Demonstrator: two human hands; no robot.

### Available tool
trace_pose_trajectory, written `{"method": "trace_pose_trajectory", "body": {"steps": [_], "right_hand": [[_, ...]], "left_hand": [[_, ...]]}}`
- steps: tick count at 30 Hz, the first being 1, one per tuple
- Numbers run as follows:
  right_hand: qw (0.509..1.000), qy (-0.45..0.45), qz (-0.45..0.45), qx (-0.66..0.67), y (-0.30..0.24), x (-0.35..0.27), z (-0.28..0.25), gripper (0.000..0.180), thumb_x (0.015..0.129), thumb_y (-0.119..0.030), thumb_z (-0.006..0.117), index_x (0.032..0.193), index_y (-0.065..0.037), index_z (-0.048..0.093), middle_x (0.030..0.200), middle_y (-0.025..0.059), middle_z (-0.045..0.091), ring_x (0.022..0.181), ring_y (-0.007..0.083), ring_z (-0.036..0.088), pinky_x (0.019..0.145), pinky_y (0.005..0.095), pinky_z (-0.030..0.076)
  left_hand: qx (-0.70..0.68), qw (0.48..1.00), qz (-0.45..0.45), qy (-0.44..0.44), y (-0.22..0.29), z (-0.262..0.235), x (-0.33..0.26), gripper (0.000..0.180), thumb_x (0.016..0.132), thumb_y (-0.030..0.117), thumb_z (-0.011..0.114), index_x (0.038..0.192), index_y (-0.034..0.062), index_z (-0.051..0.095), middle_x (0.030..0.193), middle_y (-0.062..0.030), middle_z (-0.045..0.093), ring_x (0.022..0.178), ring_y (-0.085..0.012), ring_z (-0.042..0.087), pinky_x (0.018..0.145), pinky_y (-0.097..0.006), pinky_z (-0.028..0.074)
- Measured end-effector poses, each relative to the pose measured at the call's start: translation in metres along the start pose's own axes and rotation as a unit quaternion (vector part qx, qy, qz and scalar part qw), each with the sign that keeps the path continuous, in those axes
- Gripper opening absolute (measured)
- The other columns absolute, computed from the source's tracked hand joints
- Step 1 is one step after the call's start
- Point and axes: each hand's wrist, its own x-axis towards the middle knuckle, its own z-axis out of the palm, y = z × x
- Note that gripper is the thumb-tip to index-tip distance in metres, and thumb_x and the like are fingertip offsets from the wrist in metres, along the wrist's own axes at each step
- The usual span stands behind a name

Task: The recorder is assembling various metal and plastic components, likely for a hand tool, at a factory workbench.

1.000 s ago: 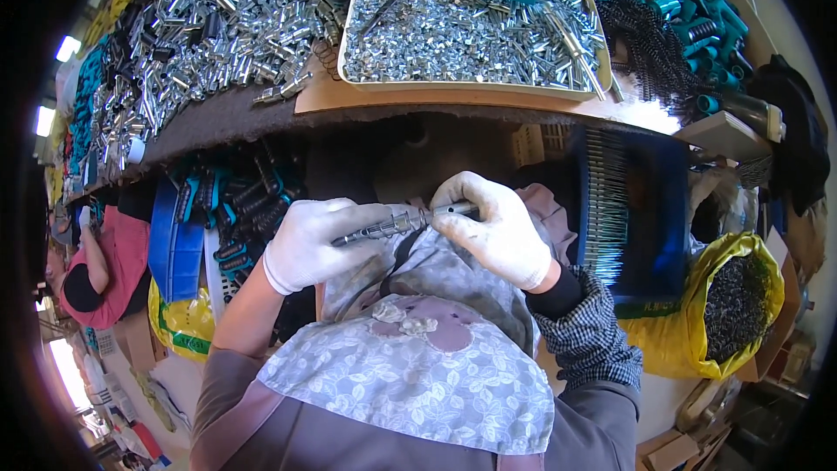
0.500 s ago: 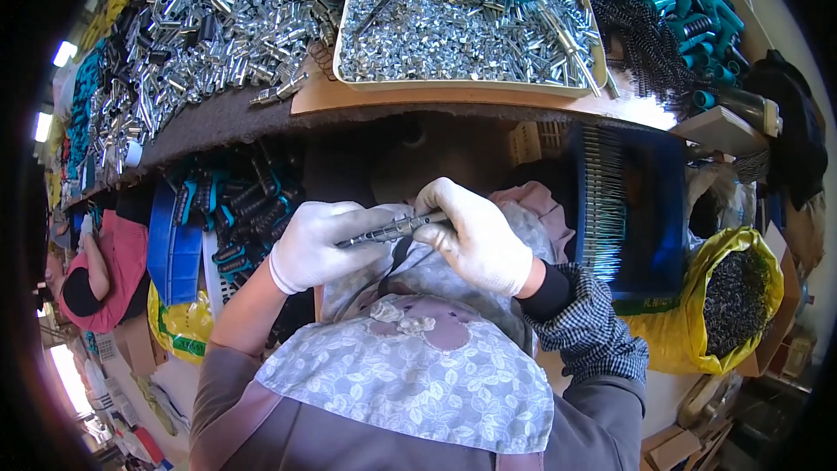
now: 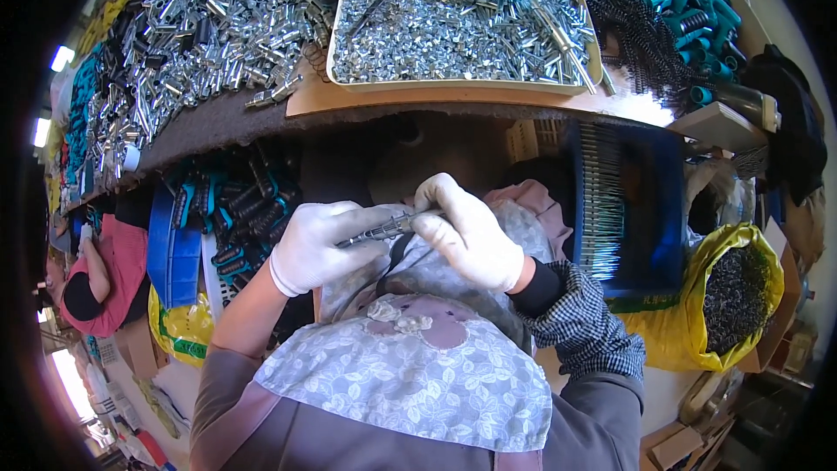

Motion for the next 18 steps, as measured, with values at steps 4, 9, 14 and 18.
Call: {"method": "trace_pose_trajectory", "body": {"steps": [4, 9, 14, 18], "right_hand": [[0.933, 0.056, 0.002, 0.355, 0.016, -0.003, 0.018, 0.041, 0.107, -0.037, 0.048, 0.121, 0.001, 0.051, 0.12, 0.0161, 0.061, 0.11, 0.0246, 0.06, 0.103, 0.0369, 0.044], [0.864, 0.061, -0.005, 0.499, 0.02, -0.007, 0.039, 0.067, 0.106, -0.046, 0.049, 0.147, 0.006, 0.04, 0.143, 0.0262, 0.053, 0.133, 0.031, 0.053, 0.114, 0.0447, 0.04], [0.865, 0.044, -0.009, 0.5, 0.02, -0.003, 0.047, 0.061, 0.107, -0.045, 0.048, 0.142, 0.005, 0.047, 0.145, 0.0223, 0.052, 0.131, 0.0298, 0.055, 0.114, 0.0454, 0.041], [0.83, 0.059, 0.022, 0.554, 0.023, -0.005, 0.054, 0.058, 0.107, -0.042, 0.048, 0.141, 0.005, 0.049, 0.145, 0.0231, 0.052, 0.13, 0.0303, 0.056, 0.113, 0.0472, 0.042]], "left_hand": [[0.007, 1.0, 0.016, 0.024, 0.0, 0.002, 0.001, 0.034, 0.079, 0.023, 0.079, 0.11, 0.0107, 0.075, 0.088, -0.0109, 0.072, 0.077, -0.0298, 0.071, 0.067, -0.037, 0.057], [0.023, 1.0, -0.013, -0.004, 0.005, -0.004, 0.002, 0.036, 0.077, 0.016, 0.08, 0.11, 0.0057, 0.074, 0.087, -0.0127, 0.071, 0.075, -0.0303, 0.071, 0.066, -0.036, 0.056], [0.021, 1.0, -0.021, 0.004, 0.005, 0.003, 0.001, 0.035, 0.081, 0.027, 0.077, 0.114, 0.0159, 0.074, 0.087, -0.0099, 0.071, 0.077, -0.0304, 0.071, 0.068, -0.039, 0.056], [0.032, 0.999, -0.035, 0.004, 0.005, 0.005, 0.0, 0.036, 0.082, 0.027, 0.075, 0.117, 0.0157, 0.072, 0.089, -0.0105, 0.071, 0.08, -0.0316, 0.07, 0.072, -0.039, 0.056]]}}
